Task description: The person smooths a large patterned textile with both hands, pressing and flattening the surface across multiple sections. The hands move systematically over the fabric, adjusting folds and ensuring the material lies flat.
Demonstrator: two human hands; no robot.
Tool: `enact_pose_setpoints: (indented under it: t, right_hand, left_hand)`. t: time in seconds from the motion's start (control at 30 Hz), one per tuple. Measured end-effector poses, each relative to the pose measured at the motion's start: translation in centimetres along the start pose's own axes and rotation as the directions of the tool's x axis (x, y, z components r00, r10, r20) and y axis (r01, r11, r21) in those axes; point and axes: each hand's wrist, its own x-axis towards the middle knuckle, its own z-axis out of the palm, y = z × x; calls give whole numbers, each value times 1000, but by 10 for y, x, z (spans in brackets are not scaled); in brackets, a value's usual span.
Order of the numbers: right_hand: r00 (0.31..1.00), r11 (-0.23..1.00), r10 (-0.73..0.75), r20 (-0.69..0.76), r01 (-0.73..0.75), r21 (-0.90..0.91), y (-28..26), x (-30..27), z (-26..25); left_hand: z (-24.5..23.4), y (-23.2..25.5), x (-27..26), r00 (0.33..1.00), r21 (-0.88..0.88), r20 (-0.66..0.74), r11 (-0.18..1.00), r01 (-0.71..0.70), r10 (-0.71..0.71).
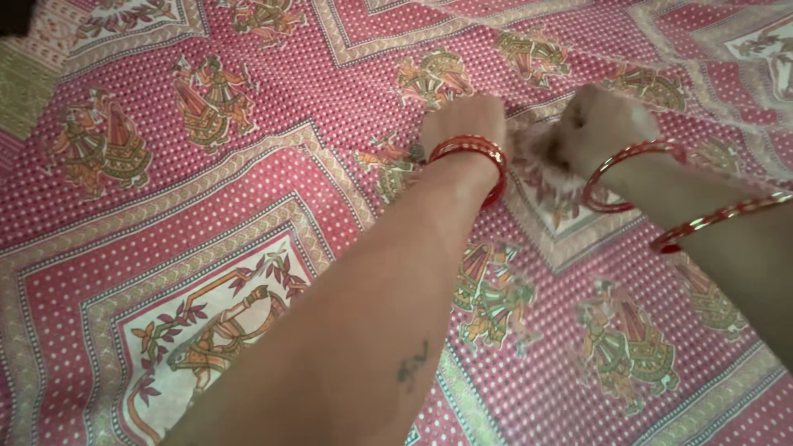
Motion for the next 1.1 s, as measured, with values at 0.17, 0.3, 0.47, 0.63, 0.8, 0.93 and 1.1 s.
enact_pose_setpoints:
  t: [0.17,0.3,0.47,0.63,0.8,0.93,1.1]
  right_hand:
    - [945,985,-157,286,129,114,-17,-8,9]
    - [988,984,-63,139,38,173,1,-10,-6]
    - [996,998,62,64,-64,29,34,-10,-13]
    - [985,986,102,141,-82,-145,63,-4,6]
    - [993,996,-65,102,58,71,92,20,20]
    - [998,991,-35,60,27,130,94,19,23]
    - [991,998,-53,-123,59,39,69,-39,28]
  left_hand:
    - [7,7,-8,999,-23,-23,999,29,-29]
    - [22,30,-24,962,54,0,960,-273,274]
    - [35,40,-35,915,52,155,921,-385,373]
    - [24,55,-17,937,77,327,984,-159,126]
    - [12,70,4,887,154,463,985,-83,3]
    - [27,74,6,911,134,411,990,-51,-8]
    - [42,75,-1,945,135,325,991,-11,-33]
